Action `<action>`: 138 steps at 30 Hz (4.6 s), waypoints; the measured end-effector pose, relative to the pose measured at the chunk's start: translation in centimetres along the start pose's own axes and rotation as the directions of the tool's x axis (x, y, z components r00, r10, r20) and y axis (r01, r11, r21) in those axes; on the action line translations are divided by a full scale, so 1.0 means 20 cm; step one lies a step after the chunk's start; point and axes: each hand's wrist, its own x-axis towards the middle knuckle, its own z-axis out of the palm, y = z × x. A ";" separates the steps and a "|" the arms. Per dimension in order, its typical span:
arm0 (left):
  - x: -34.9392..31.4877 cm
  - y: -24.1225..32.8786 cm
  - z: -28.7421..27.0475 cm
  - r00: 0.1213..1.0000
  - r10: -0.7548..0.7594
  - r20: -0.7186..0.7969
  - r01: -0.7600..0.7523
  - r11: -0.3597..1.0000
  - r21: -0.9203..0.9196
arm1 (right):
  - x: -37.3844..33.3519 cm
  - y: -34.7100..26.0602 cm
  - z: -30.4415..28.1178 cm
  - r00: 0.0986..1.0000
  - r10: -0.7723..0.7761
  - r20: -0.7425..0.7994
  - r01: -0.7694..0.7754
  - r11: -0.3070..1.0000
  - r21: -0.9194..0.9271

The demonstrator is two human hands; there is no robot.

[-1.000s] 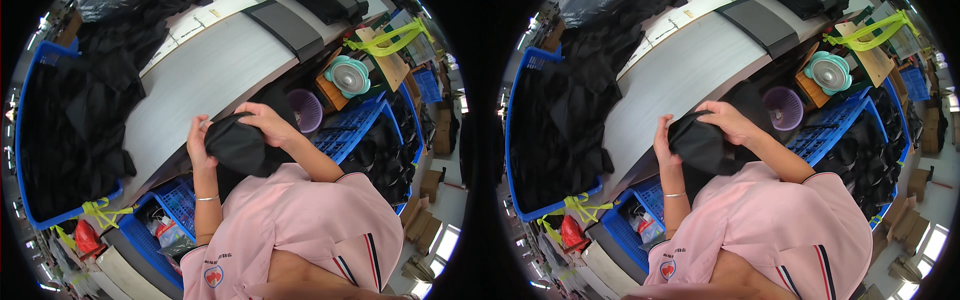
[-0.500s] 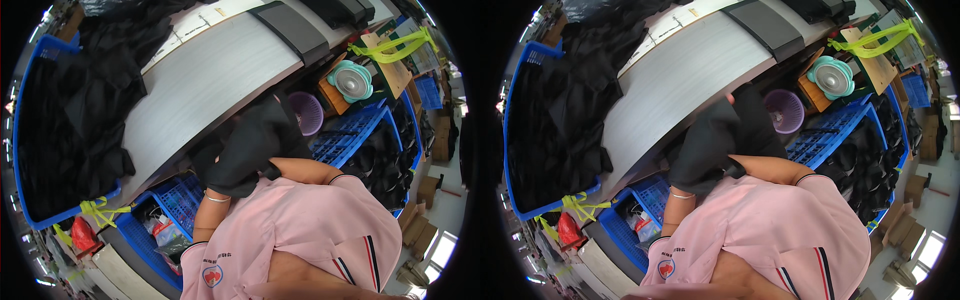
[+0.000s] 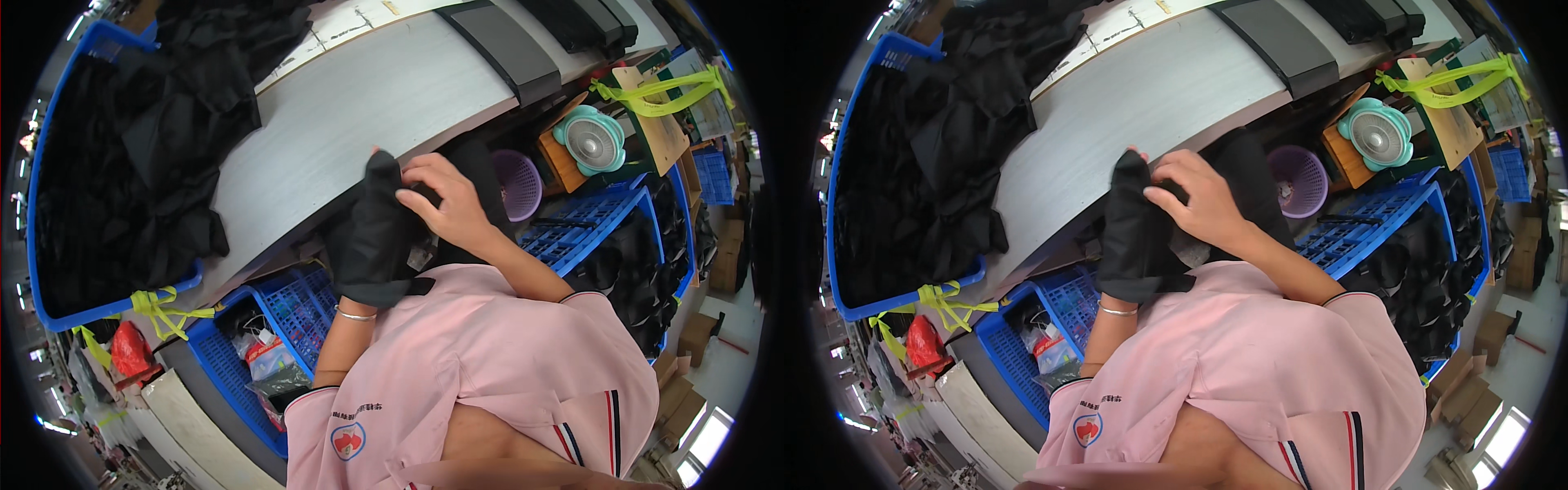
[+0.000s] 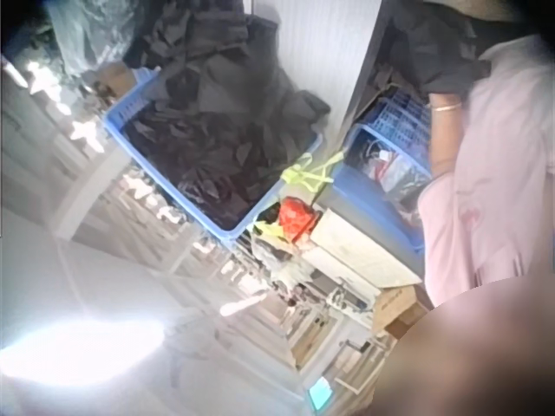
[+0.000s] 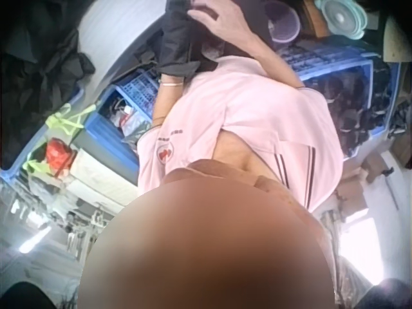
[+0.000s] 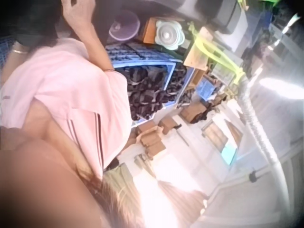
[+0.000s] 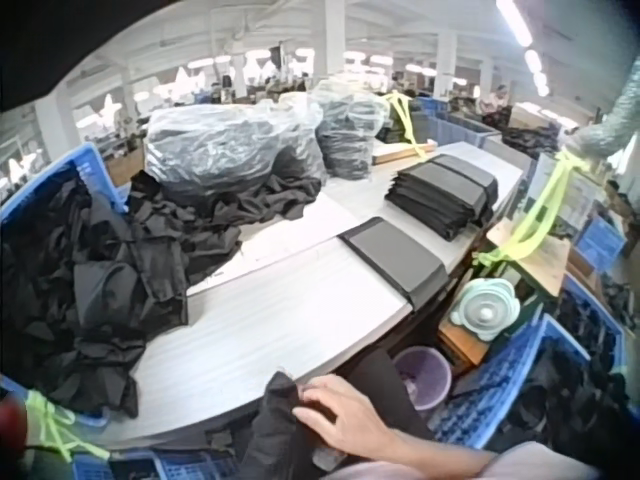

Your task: The recorder is inspecting and folding black textile pieces at a warehouse workstation.

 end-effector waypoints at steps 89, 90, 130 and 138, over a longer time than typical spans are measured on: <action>0.51 -0.47 -0.34 0.857 -0.239 0.456 0.515 0.388 -0.764 | 0.33 0.49 0.20 0.836 0.473 0.277 -0.512 0.494 0.703; 0.51 -0.49 -0.35 0.857 -0.241 0.455 0.515 0.386 -0.765 | 0.33 0.51 0.21 0.860 0.455 0.229 -0.477 0.561 0.676; 0.47 -0.46 -0.31 0.875 -0.203 -0.440 0.173 0.979 -0.107 | 0.39 0.36 0.16 0.926 0.237 -0.294 -0.332 0.881 -0.338; 0.50 -0.29 -0.23 0.903 0.405 -0.145 -0.204 0.701 0.684 | 0.36 0.42 0.06 0.954 0.286 -0.093 -0.298 0.938 -0.175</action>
